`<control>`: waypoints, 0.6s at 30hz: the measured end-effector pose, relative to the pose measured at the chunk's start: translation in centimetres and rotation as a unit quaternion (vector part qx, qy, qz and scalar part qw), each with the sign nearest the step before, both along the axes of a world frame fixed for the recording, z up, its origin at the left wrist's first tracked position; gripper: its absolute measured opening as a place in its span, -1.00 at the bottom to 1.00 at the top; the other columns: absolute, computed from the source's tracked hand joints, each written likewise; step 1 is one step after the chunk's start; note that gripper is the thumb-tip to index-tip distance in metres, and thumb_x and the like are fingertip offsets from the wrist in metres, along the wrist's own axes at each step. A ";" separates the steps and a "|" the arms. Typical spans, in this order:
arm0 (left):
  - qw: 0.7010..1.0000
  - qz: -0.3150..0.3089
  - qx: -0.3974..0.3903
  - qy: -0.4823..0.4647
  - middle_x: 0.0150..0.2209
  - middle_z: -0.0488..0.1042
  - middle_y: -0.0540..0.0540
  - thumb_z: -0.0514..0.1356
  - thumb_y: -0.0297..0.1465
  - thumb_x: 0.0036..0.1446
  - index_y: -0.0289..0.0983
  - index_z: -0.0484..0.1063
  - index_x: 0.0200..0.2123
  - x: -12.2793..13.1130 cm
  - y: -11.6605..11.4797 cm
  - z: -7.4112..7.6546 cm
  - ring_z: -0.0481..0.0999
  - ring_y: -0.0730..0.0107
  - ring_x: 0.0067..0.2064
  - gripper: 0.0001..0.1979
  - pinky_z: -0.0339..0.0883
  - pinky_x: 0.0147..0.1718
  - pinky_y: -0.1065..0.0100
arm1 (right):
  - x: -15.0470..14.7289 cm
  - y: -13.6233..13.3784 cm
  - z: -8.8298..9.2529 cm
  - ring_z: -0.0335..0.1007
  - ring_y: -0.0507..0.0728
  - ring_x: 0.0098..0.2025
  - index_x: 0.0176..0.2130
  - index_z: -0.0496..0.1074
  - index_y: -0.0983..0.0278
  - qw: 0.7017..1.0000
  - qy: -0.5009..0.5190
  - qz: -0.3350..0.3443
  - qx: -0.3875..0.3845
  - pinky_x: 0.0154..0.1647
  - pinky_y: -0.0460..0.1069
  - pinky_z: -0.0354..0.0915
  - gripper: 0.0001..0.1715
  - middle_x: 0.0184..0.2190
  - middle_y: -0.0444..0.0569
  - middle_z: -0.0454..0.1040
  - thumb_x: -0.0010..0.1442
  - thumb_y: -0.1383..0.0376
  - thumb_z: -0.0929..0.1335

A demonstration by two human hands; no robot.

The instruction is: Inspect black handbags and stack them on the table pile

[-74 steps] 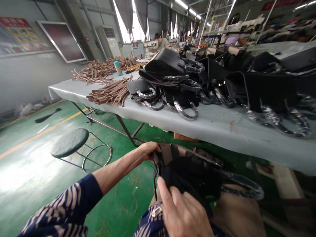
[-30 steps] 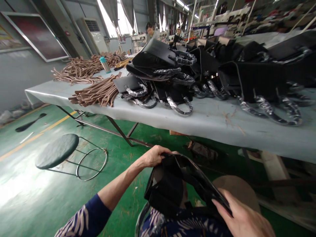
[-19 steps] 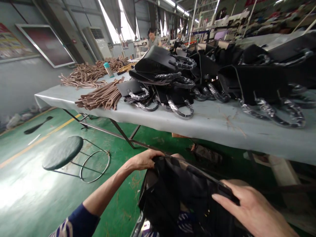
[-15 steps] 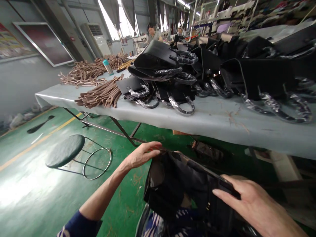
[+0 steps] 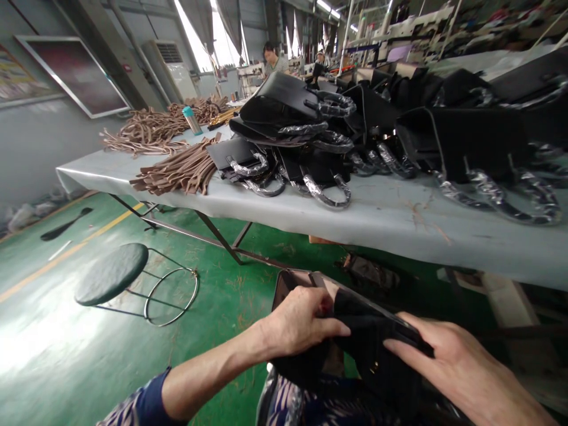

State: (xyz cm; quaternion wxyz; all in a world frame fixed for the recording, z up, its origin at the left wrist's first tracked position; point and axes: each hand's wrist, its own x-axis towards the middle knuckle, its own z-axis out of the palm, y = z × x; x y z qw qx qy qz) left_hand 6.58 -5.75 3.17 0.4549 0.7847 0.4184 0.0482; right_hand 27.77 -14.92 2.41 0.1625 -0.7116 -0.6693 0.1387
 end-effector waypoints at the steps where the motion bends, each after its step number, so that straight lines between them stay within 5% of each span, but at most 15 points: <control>1: 0.999 0.011 -0.051 -0.007 -0.48 0.37 0.01 0.13 -0.24 0.05 -0.32 0.41 -0.39 0.0 0.0 -0.4 0.36 0.43 -0.43 -0.76 0.20 -0.46 0.46 | 0.2 0.0 0.0 0.43 0.09 -0.56 -0.50 0.46 0.12 1.000 0.000 0.007 -0.012 -0.57 -0.11 0.28 -0.73 -0.62 -0.16 0.48 0.03 0.04 0.29; 4: 0.975 0.070 -0.199 -0.067 -0.52 0.33 0.02 -0.01 -0.36 0.11 -0.35 0.40 -0.34 0.3 0.0 -1.4 0.33 0.55 -0.59 -0.77 0.16 -0.61 0.51 | 0.4 -0.1 0.0 0.44 0.10 -0.53 -0.46 0.46 0.12 0.998 0.009 0.032 -0.046 -0.56 -0.11 0.27 -0.73 -0.60 -0.14 0.49 0.08 0.06 0.26; 7: 0.939 0.112 -0.287 -0.152 -0.49 0.34 0.04 0.11 -0.36 -0.01 -0.32 0.34 -0.22 0.8 -0.4 -2.1 0.33 0.59 -0.67 -0.75 0.16 -0.71 0.55 | 0.2 -0.1 0.1 0.43 0.09 -0.54 -0.47 0.45 0.12 0.998 0.021 0.035 -0.047 -0.58 -0.12 0.26 -0.74 -0.59 -0.15 0.50 0.08 0.07 0.26; 14: 0.915 0.143 -0.314 -0.207 -0.74 0.24 0.11 0.19 -0.21 -0.13 -0.29 0.25 -0.49 1.6 -0.4 -2.6 0.26 0.54 -0.74 -0.73 0.11 -0.78 0.55 | -0.3 0.0 0.1 0.45 0.10 -0.52 -0.44 0.46 0.11 0.998 0.019 0.043 -0.039 -0.56 -0.13 0.27 -0.76 -0.56 -0.13 0.52 0.09 0.09 0.28; 18: 0.954 0.105 -0.252 -0.121 -0.73 0.27 0.06 0.16 -0.37 -0.13 -0.31 0.23 -0.62 1.2 -0.7 -3.1 0.26 0.54 -0.71 -0.83 0.07 -0.75 0.55 | -0.1 0.0 0.3 0.44 0.09 -0.54 -0.51 0.45 0.11 1.000 -0.004 0.013 -0.007 -0.58 -0.14 0.26 -0.74 -0.60 -0.16 0.51 0.05 0.05 0.29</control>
